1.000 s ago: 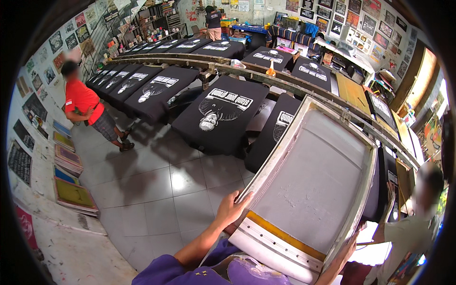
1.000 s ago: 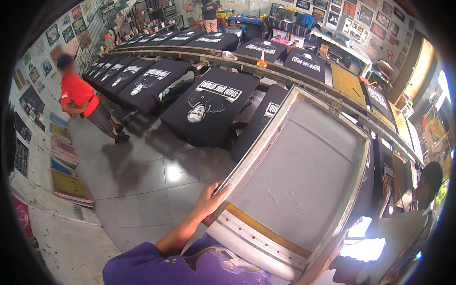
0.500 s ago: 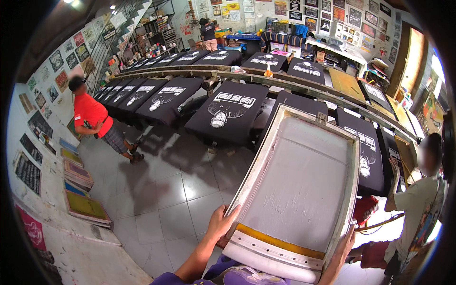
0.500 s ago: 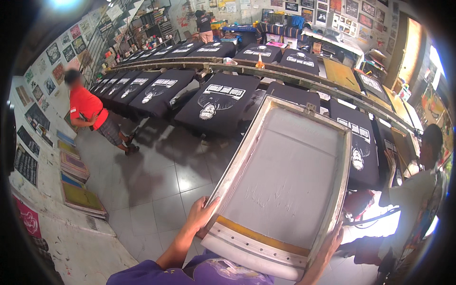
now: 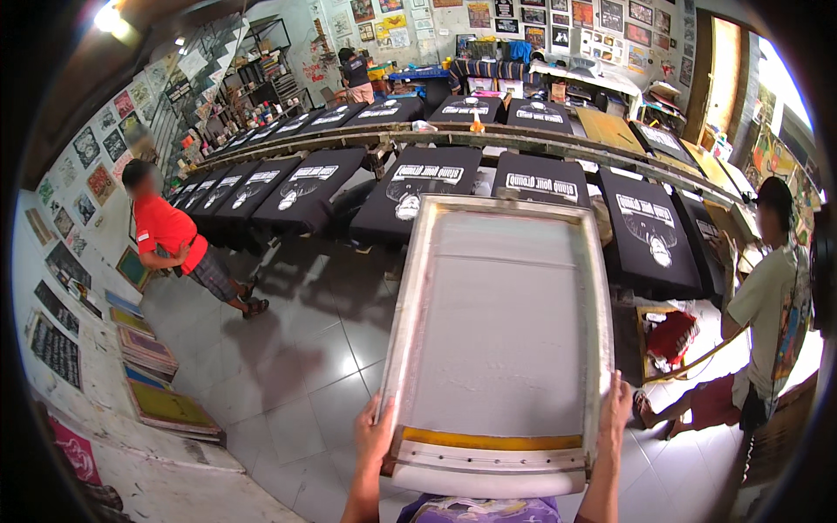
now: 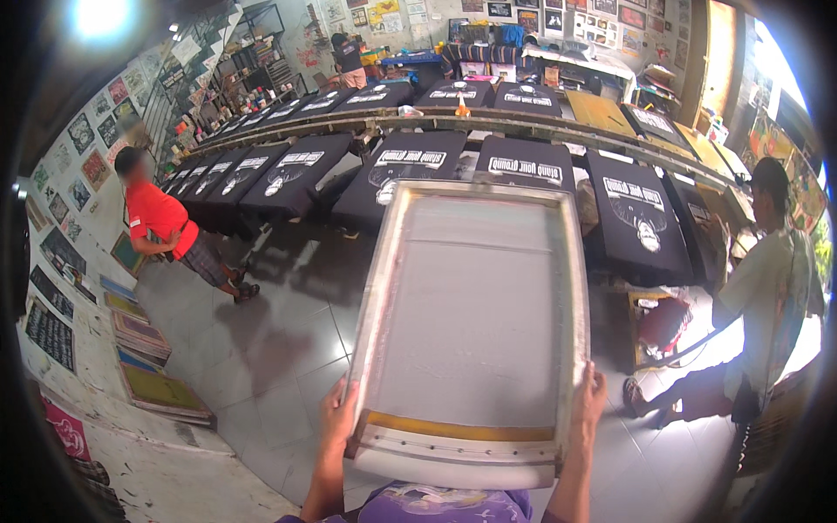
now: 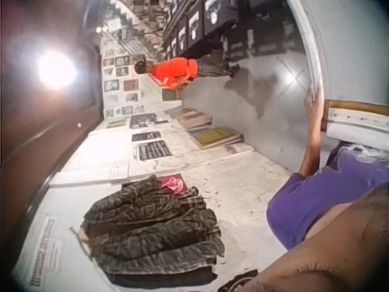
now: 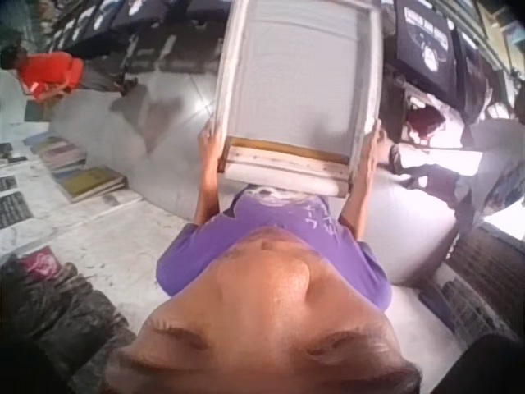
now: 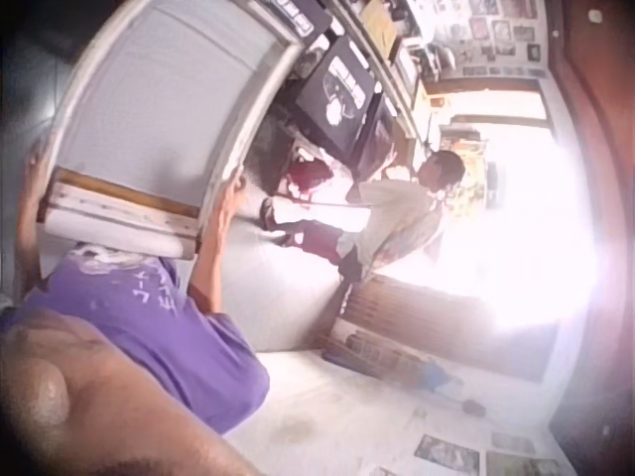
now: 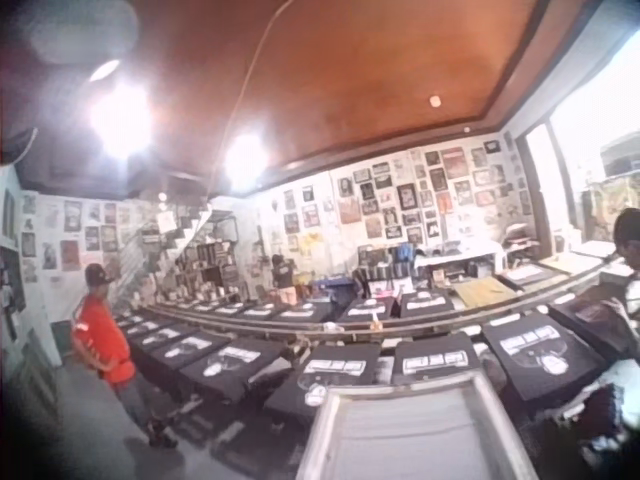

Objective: The person performs screen printing on a series of black t-shirts using a manual press. They repeatedly lower a screen onto the fabric, pull a squeegee across the mesh to transfer ink, and lift the screen to reveal the printed design. The process is repeated for multiple shirts arranged in a row.

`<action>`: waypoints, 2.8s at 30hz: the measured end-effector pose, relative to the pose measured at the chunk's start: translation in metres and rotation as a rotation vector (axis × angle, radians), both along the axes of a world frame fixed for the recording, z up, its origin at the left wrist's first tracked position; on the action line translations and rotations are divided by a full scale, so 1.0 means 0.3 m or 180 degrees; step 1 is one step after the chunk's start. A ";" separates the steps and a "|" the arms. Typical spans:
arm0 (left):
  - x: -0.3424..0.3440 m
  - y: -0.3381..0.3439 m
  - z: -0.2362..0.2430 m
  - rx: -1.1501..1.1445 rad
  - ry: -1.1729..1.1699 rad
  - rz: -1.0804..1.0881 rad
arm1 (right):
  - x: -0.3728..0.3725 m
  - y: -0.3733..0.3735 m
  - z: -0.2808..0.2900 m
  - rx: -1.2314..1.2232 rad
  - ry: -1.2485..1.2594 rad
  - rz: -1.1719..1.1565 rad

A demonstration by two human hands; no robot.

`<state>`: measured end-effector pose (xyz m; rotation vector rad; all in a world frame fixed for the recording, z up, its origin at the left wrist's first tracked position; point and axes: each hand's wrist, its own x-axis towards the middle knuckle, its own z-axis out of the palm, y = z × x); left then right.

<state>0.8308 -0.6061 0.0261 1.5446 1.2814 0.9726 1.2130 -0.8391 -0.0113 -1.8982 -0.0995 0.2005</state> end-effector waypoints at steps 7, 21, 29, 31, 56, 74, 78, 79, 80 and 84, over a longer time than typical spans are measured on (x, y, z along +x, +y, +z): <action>-0.495 -0.203 0.065 -0.0220 0.0775 0.0868 | -0.414 0.086 0.058 0.0146 0.0511 0.0817; -1.072 -0.471 -0.098 -0.0136 0.0570 0.1274 | -0.687 0.135 0.117 0.0098 0.0640 0.2128; -0.980 -0.604 -0.041 0.0252 0.0670 0.1886 | -0.616 0.139 0.193 0.0212 0.0714 0.2547; -0.934 -0.648 -0.044 -0.0141 0.0194 0.1916 | -0.570 0.127 0.200 0.0284 0.0736 0.2553; -0.247 -0.697 -0.023 -0.0004 0.0863 0.1426 | 0.132 -0.113 0.224 0.0196 0.0735 0.2195; -0.003 -0.654 0.190 -0.0871 0.0291 0.2144 | 0.153 0.171 0.192 0.0035 0.0929 0.2613; -0.128 -0.479 0.048 -0.0376 0.0368 0.1955 | 0.168 0.337 0.180 0.0156 0.0820 0.2648; -0.097 -0.442 0.048 -0.0317 0.0400 0.2003 | 0.175 0.378 0.192 0.0109 0.0726 0.2654; -0.074 -0.407 0.058 -0.0430 0.0312 0.1995 | 0.180 0.420 0.207 0.0062 0.0633 0.2660; -0.106 -0.264 0.044 -0.0554 0.0103 0.1997 | 0.177 0.589 0.275 0.0003 0.0482 0.2719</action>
